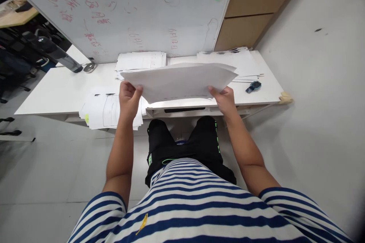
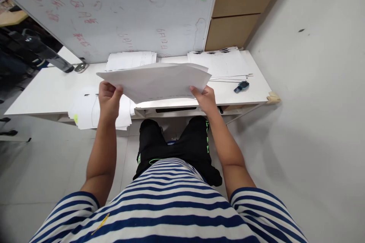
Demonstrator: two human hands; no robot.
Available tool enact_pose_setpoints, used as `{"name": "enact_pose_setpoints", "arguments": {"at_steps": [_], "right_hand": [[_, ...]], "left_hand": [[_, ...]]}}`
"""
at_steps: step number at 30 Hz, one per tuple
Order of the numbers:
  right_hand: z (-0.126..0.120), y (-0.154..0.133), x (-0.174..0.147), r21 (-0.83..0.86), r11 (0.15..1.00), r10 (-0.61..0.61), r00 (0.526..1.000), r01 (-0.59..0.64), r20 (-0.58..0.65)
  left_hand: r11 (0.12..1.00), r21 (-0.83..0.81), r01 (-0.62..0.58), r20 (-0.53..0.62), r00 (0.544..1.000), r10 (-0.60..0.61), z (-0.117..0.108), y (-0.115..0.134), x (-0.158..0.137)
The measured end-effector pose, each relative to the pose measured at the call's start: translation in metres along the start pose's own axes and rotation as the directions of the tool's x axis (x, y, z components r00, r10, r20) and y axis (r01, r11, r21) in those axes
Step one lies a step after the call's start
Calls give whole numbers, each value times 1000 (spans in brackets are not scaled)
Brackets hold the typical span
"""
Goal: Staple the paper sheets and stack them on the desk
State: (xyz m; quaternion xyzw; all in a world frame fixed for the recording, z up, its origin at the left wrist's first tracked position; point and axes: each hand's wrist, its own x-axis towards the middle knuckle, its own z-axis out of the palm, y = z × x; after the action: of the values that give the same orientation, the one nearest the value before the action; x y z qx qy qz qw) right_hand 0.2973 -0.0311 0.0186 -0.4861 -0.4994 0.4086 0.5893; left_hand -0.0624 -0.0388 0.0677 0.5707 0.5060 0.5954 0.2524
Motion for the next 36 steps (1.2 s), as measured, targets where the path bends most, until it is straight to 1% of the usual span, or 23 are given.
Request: {"name": "enact_pose_setpoints", "arguments": {"at_steps": [2,6,8,11,14,18,21,24,27,28,30,32,34,36], "right_hand": [[1,7,1,2,1000,14,1000,-14,13],[5,37,-2,-21,993,118,992,-117,45],[6,48,-4,-33,988,151,988,-150,38],[5,55,-6,-31,989,146,989,-145,22],[4,57,-7,-52,991,125,992,-125,3],[2,63,-13,-60,986,157,988,-156,10],[-1,63,-21,-104,982,155,988,-157,-29],[-10,57,-32,-182,972,130,986,-147,-101],[-29,49,-46,-237,959,121,982,-153,-143],[-37,47,-52,-229,957,142,977,-177,-159],[-55,47,-66,-162,950,233,953,-266,-194],[-73,50,-81,-56,925,354,908,-375,-224],[-87,54,-96,34,886,456,857,-462,-238],[-96,57,-109,89,861,506,826,-501,-248]], "left_hand": [[999,-34,24,19,1000,-24,11,-16,-3],[986,-96,133,46,991,-129,30,-56,-12],[978,-131,160,40,987,-156,34,-66,-16],[973,-153,175,37,984,-171,34,-66,-17],[975,-124,187,37,982,-184,33,-61,-17],[973,-125,193,-15,980,-197,38,-57,-23],[973,-128,190,-9,981,-193,42,-54,-29],[966,-183,181,16,983,-181,47,-49,-31],[966,-199,163,61,986,-154,51,-47,-28],[972,-172,158,86,986,-144,53,-48,-26],[987,-65,146,141,981,-136,56,-52,-20],[987,115,113,207,969,-135,61,-60,-13],[943,331,22,292,948,-125,67,-70,-6],[862,498,-95,389,913,-124,74,-81,-1]]}}
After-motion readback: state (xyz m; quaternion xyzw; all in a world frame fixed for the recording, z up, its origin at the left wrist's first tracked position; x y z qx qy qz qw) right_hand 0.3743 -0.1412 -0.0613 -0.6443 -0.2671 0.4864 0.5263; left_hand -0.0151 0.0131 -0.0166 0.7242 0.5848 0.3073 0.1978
